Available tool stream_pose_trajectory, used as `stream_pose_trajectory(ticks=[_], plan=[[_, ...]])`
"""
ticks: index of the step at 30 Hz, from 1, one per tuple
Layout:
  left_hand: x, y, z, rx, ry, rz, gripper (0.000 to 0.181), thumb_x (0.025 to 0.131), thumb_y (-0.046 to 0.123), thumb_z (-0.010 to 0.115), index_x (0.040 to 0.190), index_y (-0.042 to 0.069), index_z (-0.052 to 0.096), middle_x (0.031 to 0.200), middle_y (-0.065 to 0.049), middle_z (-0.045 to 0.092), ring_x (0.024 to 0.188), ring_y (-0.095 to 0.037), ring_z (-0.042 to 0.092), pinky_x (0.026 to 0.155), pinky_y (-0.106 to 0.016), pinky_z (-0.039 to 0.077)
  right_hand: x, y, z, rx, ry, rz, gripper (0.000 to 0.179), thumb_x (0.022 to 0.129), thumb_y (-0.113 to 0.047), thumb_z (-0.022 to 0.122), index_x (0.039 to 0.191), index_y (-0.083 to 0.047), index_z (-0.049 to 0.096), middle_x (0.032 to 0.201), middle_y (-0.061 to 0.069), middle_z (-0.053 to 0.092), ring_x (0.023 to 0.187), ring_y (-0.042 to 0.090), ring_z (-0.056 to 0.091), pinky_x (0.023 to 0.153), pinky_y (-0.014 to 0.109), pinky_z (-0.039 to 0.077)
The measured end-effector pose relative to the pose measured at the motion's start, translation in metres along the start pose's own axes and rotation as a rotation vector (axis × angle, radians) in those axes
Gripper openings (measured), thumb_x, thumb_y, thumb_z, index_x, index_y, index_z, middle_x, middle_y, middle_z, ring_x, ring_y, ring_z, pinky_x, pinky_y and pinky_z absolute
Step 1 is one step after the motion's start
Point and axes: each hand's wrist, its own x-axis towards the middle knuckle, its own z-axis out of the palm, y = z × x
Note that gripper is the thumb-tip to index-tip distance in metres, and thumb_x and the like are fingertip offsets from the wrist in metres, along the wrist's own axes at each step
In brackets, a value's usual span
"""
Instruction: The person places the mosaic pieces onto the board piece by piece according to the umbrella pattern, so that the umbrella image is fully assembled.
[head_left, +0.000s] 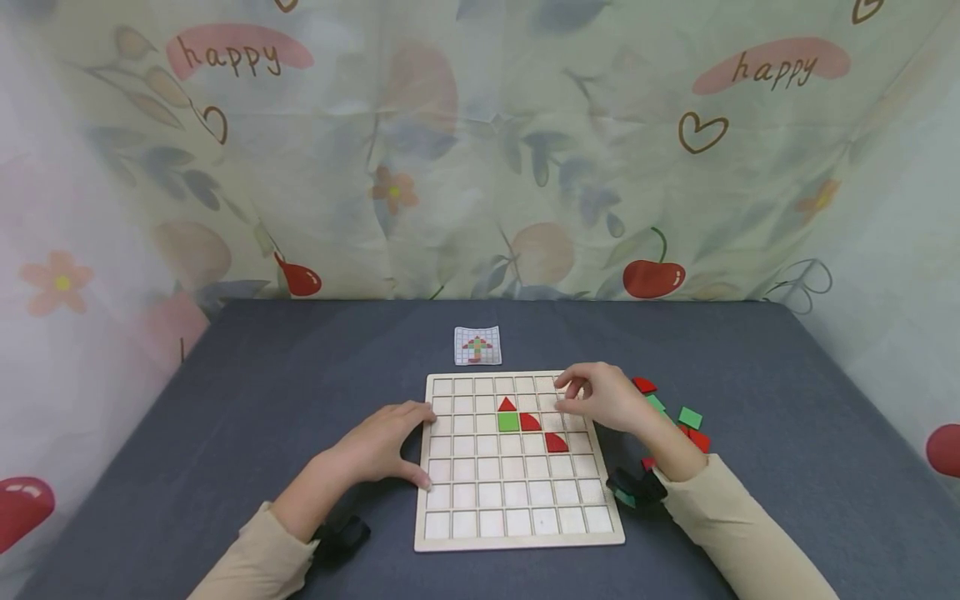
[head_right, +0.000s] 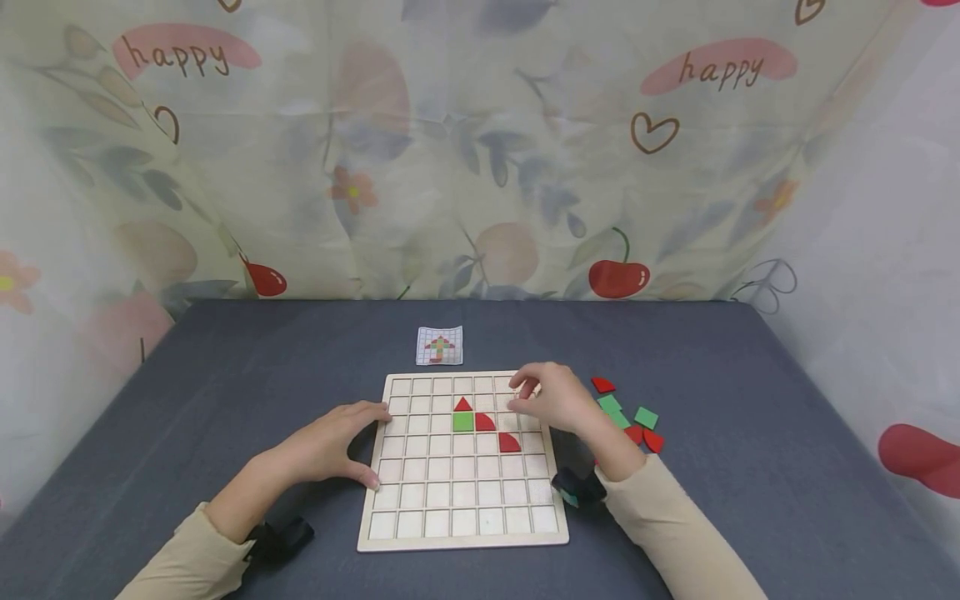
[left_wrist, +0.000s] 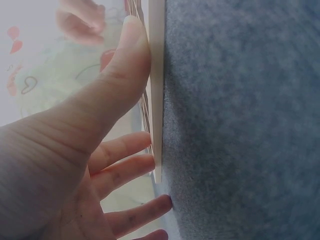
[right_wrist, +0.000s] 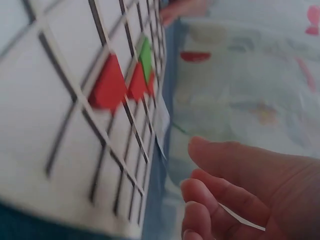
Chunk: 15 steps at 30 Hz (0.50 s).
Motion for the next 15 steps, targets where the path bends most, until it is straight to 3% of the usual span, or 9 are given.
stream_pose_trajectory(ticks=[9, 15], plan=[[0.0, -0.001, 0.0, -0.001, 0.0, 0.01, 0.085, 0.063, 0.043, 0.083, 0.131, 0.005, 0.049, 0.139, -0.014, 0.047, 0.127, -0.033, 0.044, 0.106, -0.049, 0.036, -0.021, 0.031, -0.048, 0.002, 0.054, 0.132, 0.034, 0.084, -0.024, 0.069, 0.108, -0.001, 0.064, 0.087, 0.008, 0.063, 0.075, 0.017, 0.056, 0.06, 0.028, 0.045], [0.0, 0.0, 0.0, 0.003, 0.0, 0.012, 0.085, 0.063, 0.044, 0.082, 0.131, 0.005, 0.049, 0.138, -0.015, 0.047, 0.127, -0.033, 0.045, 0.106, -0.049, 0.036, -0.029, 0.05, -0.06, -0.027, 0.048, 0.179, 0.035, 0.083, -0.026, 0.07, 0.105, 0.001, 0.065, 0.086, 0.007, 0.064, 0.073, 0.015, 0.055, 0.061, 0.028, 0.045]])
